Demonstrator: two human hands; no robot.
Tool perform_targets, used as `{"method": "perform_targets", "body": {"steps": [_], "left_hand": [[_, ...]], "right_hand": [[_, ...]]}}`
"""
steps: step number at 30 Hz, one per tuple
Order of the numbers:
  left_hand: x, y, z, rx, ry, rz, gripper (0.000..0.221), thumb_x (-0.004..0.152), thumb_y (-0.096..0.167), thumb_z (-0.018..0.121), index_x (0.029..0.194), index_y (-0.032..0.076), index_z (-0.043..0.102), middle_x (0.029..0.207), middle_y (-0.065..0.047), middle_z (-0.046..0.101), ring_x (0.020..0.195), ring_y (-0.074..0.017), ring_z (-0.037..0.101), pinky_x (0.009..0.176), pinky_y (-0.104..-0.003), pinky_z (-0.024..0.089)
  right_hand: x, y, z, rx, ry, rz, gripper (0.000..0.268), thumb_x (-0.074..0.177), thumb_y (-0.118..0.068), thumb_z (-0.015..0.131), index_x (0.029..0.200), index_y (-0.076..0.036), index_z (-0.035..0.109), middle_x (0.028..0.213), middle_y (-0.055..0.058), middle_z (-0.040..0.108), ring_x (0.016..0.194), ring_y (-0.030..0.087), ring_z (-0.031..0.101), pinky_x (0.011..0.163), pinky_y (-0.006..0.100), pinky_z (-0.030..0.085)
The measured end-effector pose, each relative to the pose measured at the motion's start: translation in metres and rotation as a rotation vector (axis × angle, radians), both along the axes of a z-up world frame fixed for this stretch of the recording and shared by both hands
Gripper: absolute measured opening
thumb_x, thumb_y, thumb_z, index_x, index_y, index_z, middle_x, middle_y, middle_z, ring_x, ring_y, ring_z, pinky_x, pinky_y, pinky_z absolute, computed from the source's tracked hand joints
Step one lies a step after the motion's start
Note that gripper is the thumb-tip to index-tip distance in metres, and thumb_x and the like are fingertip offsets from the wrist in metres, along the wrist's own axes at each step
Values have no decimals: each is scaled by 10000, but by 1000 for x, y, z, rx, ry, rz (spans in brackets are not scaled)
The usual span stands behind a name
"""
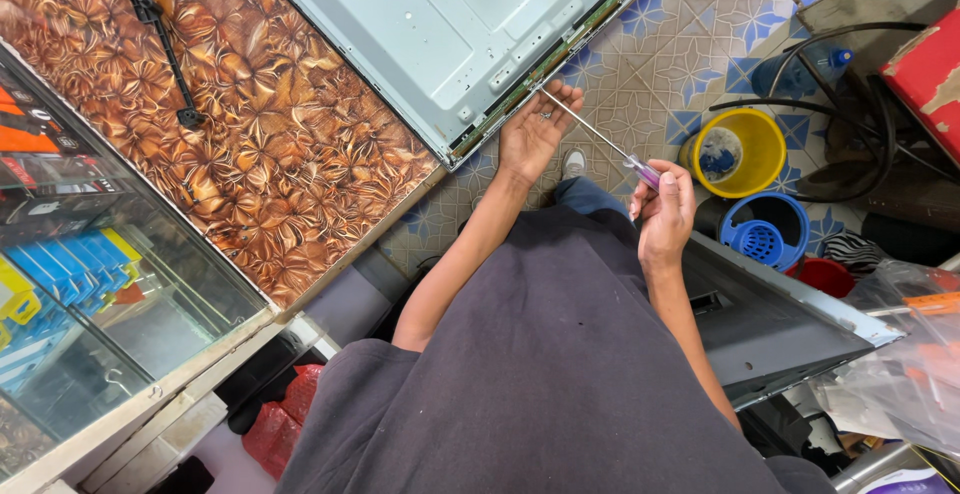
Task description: The person unscrews internal components from the chassis of a disassembled television using a screwdriver and lifts the television frame to access different parts.
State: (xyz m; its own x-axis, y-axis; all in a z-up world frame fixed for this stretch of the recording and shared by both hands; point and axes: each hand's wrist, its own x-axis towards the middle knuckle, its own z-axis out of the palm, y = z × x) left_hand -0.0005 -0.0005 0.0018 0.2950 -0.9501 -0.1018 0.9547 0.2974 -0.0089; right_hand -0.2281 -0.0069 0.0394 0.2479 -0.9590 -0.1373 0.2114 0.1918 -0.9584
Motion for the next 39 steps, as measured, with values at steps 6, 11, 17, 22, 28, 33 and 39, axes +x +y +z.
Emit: {"method": "perform_targets", "body": {"steps": [6,11,17,22,28,33,39], "left_hand": [[-2,2,-1,6,10,-10,375,1074,203,549,1314,-75,622,1283,-260,674,1305,-424,573,1215,-550,395],[-13,16,-10,60,-22,-5,417,1094,287,545,1306,-63,626,1250,-269,688,1284,-439,586,1202,-578,393],[-14,39,-16,163,-100,39,329,1074,223,576,1259,-39,649,1197,-239,716,1242,-419,624,1180,-569,429],[-7,67,-23,185,-74,76,279,1031,163,559,1175,-47,673,1127,-247,723,1206,-434,642,1159,-578,454],[3,106,-30,210,-35,177,310,936,145,543,1143,-39,681,1131,-252,716,1205,-432,640,1160,-590,440],[3,123,-26,220,-61,237,385,941,207,480,1153,-59,662,1127,-260,711,1191,-438,643,1136,-586,456],[0,128,-17,192,-41,264,407,971,225,466,1154,-86,654,1112,-278,697,1179,-457,638,1124,-602,460]], "right_hand": [[-12,11,2,18,32,-22,297,1110,-246,440,1253,-14,558,705,153,527,499,182,541,426,250,432],[-20,16,0,23,63,-16,294,1118,-244,426,1255,-17,553,708,148,528,502,180,546,424,249,430],[-19,27,2,54,64,30,300,1112,-242,428,1255,-12,559,698,146,516,489,179,533,422,247,422],[-14,41,12,163,-54,154,330,1093,-239,438,1269,-4,589,680,155,537,467,174,544,414,247,431],[2,63,10,260,-25,437,429,1017,-237,506,1309,50,632,745,210,618,522,208,595,441,279,487],[6,64,9,285,-67,492,433,1038,-203,495,1353,79,589,801,209,601,578,201,590,472,276,488],[3,67,4,324,-92,505,451,1049,-227,498,1369,81,570,839,199,590,620,204,604,498,278,502]]}}
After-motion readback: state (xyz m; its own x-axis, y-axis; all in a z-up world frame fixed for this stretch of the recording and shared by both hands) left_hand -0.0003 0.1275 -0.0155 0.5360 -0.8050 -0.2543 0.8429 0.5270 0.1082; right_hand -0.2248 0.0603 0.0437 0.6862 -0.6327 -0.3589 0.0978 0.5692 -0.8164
